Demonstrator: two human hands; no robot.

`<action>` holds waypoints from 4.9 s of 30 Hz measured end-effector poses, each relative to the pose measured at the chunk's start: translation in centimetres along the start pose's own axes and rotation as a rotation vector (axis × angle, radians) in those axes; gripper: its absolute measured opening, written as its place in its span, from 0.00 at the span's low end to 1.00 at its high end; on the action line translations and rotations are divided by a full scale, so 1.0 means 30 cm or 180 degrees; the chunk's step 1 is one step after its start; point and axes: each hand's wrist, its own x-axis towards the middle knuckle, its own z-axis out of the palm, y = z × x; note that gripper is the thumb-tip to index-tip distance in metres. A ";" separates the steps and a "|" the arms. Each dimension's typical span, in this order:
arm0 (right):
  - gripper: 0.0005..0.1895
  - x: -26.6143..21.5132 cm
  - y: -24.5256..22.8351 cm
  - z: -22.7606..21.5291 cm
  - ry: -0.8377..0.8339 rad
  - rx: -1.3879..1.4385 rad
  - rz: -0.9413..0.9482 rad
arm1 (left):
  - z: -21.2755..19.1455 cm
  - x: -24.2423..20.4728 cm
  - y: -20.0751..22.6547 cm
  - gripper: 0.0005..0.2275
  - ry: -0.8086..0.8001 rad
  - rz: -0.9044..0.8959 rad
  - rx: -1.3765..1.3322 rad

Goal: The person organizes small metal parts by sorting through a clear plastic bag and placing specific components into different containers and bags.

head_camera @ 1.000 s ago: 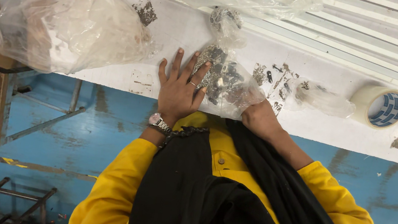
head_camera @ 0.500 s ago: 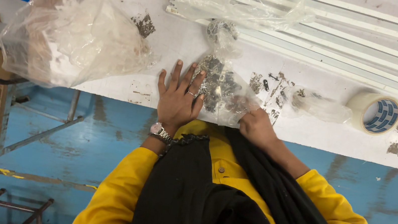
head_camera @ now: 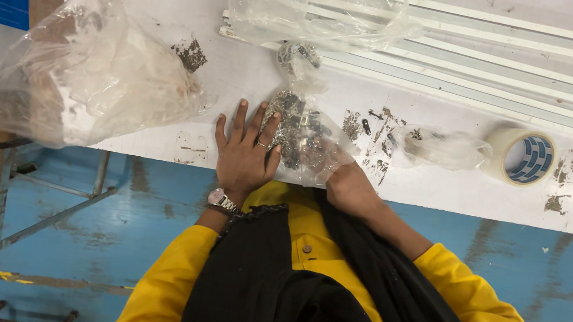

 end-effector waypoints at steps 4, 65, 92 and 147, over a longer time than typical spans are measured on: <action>0.34 0.063 -0.062 -0.077 0.0312 0.1364 0.0873 | 0.000 0.000 -0.002 0.25 0.0003 -0.0001 -0.0022; 0.38 0.222 0.018 -0.016 0.0113 -0.0571 -0.0111 | 0.026 -0.010 -0.016 0.33 -0.0247 -0.0062 0.0023; 0.13 0.330 0.010 0.065 0.2385 0.3556 -0.0639 | 0.024 -0.010 -0.015 0.32 -0.0159 0.0004 0.0091; 0.25 0.198 -0.001 -0.017 0.0793 0.0413 0.0942 | -0.041 0.024 -0.011 0.31 0.0222 -0.0036 -0.0790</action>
